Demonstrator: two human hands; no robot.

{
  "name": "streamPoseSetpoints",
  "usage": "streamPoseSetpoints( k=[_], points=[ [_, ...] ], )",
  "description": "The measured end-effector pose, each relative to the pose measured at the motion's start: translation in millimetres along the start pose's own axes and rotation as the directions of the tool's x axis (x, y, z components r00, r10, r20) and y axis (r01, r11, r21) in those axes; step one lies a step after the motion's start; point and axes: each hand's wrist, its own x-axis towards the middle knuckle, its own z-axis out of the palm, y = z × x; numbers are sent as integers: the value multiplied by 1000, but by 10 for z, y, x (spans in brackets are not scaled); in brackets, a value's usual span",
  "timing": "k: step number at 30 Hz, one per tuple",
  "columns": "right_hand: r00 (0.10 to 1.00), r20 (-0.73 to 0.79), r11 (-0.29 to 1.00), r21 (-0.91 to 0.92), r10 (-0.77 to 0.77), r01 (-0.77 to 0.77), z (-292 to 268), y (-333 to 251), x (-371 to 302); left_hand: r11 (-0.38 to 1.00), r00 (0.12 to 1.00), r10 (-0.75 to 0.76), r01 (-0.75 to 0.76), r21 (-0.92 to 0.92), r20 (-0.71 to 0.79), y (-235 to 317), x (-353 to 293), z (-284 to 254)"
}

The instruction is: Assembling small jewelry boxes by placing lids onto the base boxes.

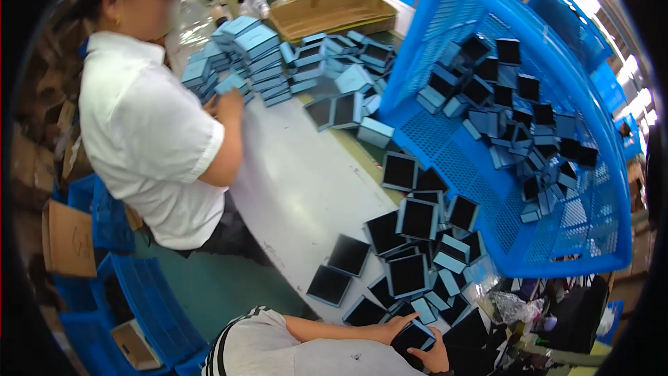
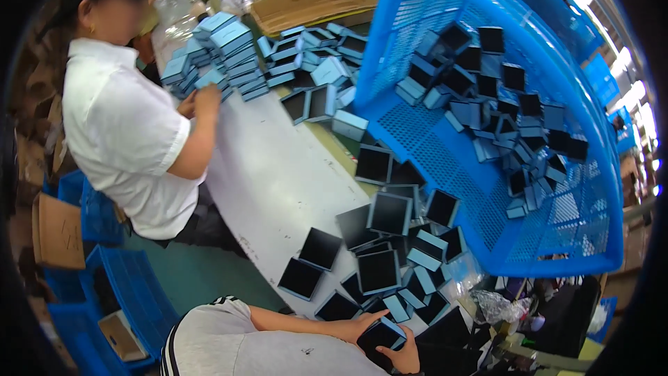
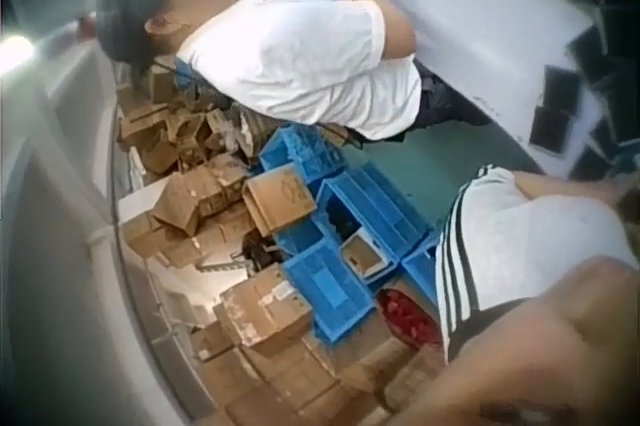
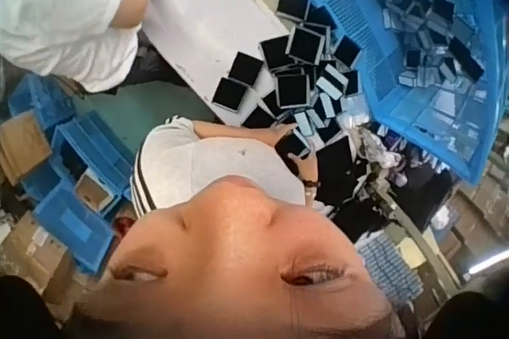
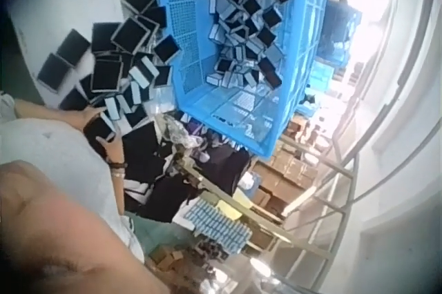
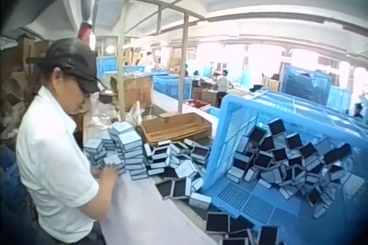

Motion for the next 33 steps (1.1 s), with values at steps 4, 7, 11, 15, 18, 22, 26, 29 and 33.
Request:
streamPoseSetpoints(
  k=[4,7,11,15,18,22,26,29,33],
  points=[
    [612,388,563,246,689,-789,-159,-314,86,996,999,-24,26,-85,27,-112,-99,114],
    [826,297,813,206,479,-545,-200,-333,60,985,983,175,-174,12,-49,49,-196,46],
    [816,356,763,318,455,-564,-134,-71,-168,999,997,-14,18,-51,74,282,-261,10],
    [849,380,798,340,367,-497,-222,-140,-233,998,999,31,-31,-46,13,348,-326,54],
    [888,284,878,215,363,-428,-258,-263,-282,996,992,79,-83,-38,-98,333,-345,91],
    [852,130,830,192,507,-523,-183,-397,-240,996,986,81,-77,35,-148,415,-315,67],
    [824,52,802,203,564,-562,-186,-431,-188,994,975,75,-57,94,-207,453,-302,102],
    [826,-17,816,167,563,-553,-115,-395,-171,992,967,3,29,125,-254,487,-272,81],
    [800,22,797,72,600,-599,-81,-388,-116,988,948,-85,121,98,-307,511,-233,80]
  ],
)
